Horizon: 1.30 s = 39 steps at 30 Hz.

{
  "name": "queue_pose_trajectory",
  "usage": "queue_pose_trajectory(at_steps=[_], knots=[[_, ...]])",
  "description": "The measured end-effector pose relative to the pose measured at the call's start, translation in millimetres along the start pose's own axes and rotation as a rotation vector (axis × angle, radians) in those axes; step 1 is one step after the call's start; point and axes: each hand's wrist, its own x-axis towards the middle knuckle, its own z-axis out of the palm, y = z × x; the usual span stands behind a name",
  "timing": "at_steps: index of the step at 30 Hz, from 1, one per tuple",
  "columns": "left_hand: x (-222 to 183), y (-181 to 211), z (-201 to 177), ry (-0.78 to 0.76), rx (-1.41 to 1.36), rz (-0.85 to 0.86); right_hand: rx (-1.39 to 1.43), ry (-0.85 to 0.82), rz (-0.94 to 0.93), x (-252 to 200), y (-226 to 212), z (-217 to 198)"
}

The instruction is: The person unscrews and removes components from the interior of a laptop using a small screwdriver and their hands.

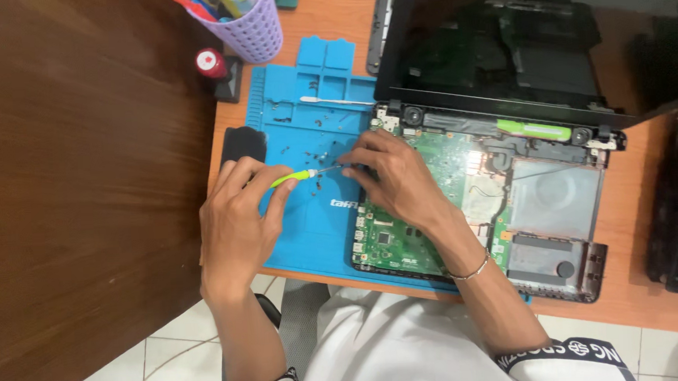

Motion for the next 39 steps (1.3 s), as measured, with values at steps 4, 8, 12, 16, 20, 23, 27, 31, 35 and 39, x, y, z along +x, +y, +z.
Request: queue_pose_trajectory(at_steps=[4,8,12,16,20,23,27,31,35,39], knots=[[8,16,3,-0.003,0.009,0.065,0.005,0.048,0.029,-11,4,-18],[18,38,12,-0.028,0.006,0.127,0.047,0.111,0.171,-32,10,-44],[34,69,31,-0.064,-0.034,0.215,-0.005,0.256,0.204,-62,28,-74],[51,103,52,-0.082,-0.076,0.357,-0.005,0.392,0.368,-96,49,-103],[71,136,74,-0.141,-0.136,0.476,-0.053,0.564,0.448,-127,70,-125],[82,159,91,-0.187,-0.185,0.545,-0.088,0.663,0.556,-146,84,-141],[89,188,115,-0.239,-0.268,0.552,-0.082,0.814,0.571,-159,95,-156],[96,209,137,-0.285,-0.318,0.600,0.049,0.839,0.571,-161,104,-169],[102,223,159,-0.301,-0.359,0.628,0.209,0.772,0.546,-156,116,-181],[105,232,176,-0.294,-0.358,0.672,0.400,0.689,0.612,-154,123,-182]])
